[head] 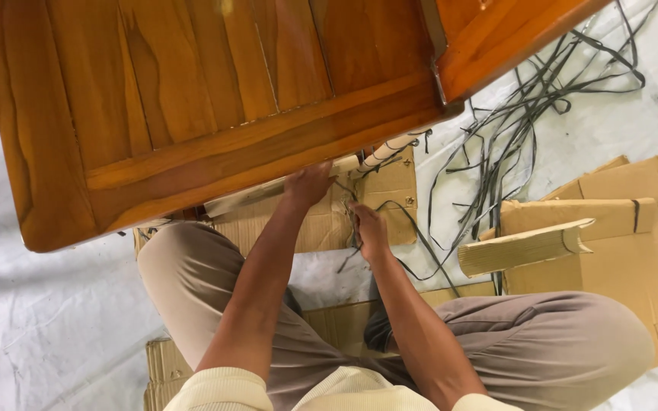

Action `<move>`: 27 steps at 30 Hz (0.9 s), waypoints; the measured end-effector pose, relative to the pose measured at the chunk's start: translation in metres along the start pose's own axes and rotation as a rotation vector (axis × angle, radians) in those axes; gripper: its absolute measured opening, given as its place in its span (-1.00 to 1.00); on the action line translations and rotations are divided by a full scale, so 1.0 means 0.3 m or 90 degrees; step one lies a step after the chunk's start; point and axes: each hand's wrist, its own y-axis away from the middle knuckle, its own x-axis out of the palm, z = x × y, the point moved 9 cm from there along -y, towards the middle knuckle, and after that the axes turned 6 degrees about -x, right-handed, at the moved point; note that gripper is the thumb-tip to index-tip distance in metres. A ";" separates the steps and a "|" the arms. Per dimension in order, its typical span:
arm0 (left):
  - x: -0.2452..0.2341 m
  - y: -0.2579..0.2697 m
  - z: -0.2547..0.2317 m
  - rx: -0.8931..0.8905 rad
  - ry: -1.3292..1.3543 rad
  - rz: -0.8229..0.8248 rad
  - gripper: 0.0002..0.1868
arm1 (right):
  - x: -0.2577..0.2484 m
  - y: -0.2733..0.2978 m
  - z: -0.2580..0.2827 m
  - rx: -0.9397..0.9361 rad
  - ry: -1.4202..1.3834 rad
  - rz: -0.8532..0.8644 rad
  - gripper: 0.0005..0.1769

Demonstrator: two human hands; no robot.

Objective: Packaging a wooden chair with cardboard and plastic ties.

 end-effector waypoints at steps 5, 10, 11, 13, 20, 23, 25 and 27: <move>-0.109 0.031 -0.036 -0.012 0.001 0.018 -0.51 | 0.147 0.002 0.173 0.040 0.029 -0.068 -0.66; -0.121 0.025 -0.032 -0.033 0.071 0.019 -0.44 | 0.188 -0.129 0.106 0.035 -0.183 -0.022 -0.87; -0.127 0.020 -0.031 -0.034 0.071 0.018 -0.44 | 0.195 -0.134 0.103 0.036 -0.182 -0.021 -0.87; -0.121 0.019 -0.027 -0.057 0.063 0.045 -0.40 | 0.244 -0.136 0.101 0.042 -0.342 0.055 -0.82; 0.017 -0.051 -0.012 0.025 0.120 0.129 -0.54 | 0.239 -0.155 0.100 0.052 -0.288 0.008 -0.71; 0.027 -0.020 0.038 0.005 0.188 0.029 -0.64 | 0.296 -0.097 0.141 0.071 -0.287 0.090 -0.87; -0.016 -0.058 -0.010 0.009 0.194 0.020 -0.63 | 0.287 -0.099 0.135 0.077 -0.281 0.087 -0.82; -0.028 -0.066 -0.024 0.016 0.202 0.011 -0.63 | 0.259 -0.139 0.089 0.077 -0.305 0.100 -0.80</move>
